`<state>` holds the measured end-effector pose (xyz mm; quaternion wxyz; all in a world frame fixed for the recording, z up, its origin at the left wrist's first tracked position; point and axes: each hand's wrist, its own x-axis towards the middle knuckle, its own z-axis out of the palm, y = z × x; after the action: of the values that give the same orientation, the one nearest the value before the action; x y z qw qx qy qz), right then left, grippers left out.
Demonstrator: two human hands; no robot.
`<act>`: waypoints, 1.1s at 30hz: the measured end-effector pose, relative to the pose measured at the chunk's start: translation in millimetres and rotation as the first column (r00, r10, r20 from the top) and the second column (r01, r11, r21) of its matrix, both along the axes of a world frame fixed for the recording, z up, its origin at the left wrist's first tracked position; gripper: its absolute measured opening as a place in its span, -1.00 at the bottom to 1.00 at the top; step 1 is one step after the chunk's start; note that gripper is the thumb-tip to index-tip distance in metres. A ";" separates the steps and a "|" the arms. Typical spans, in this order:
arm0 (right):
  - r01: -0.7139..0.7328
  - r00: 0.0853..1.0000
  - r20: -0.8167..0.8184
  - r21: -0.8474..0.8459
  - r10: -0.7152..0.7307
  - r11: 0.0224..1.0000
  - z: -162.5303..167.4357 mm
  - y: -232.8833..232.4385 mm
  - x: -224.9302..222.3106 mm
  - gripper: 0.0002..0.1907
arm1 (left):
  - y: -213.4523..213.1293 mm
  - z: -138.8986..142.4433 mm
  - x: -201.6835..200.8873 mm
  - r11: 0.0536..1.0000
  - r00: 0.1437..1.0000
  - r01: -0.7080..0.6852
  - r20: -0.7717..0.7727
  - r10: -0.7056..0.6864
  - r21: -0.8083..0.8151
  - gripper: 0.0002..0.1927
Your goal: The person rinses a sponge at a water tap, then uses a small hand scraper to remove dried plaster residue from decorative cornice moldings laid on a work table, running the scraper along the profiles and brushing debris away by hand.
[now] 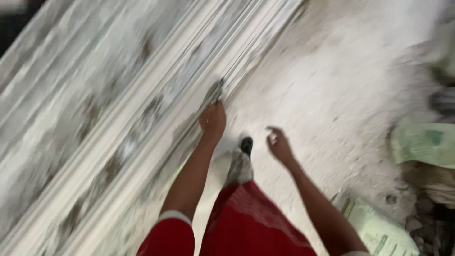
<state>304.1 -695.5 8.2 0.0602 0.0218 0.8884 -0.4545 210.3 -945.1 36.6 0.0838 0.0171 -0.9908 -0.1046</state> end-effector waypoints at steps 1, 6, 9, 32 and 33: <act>0.025 1.000 -0.012 0.004 -0.025 1.000 5.2 5.1 -15.5 -0.62 | 18.3 2.2 -26.5 1.000 1.000 0.006 0.021 -0.007 0.021 -0.80; 0.010 0.997 -0.081 -0.037 -0.013 0.999 26.0 35.9 -86.9 -0.62 | 91.2 9.9 -131.1 0.994 0.995 -0.037 0.096 0.027 0.101 -0.74; 0.037 0.997 0.069 0.011 -0.038 0.999 32.7 56.3 -132.7 -0.62 | 131.1 16.2 -192.8 0.975 0.993 -0.086 0.091 0.068 0.204 -0.65; -0.149 0.988 0.028 -0.027 0.149 0.989 -4.1 197.6 -397.6 -0.62 | 265.3 -18.5 -367.7 0.993 0.961 -0.027 0.275 -0.006 0.115 -0.78; -0.159 0.987 0.026 -0.043 0.160 0.986 -6.3 209.0 -417.4 -0.62 | 277.3 -21.6 -386.9 0.995 0.976 -0.012 0.219 -0.010 0.099 -0.78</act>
<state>-113.3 -486.5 2.0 0.1101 -0.0439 0.8769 -0.4659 -176.6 -667.8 15.0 -0.0270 0.0333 -0.9876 -0.1512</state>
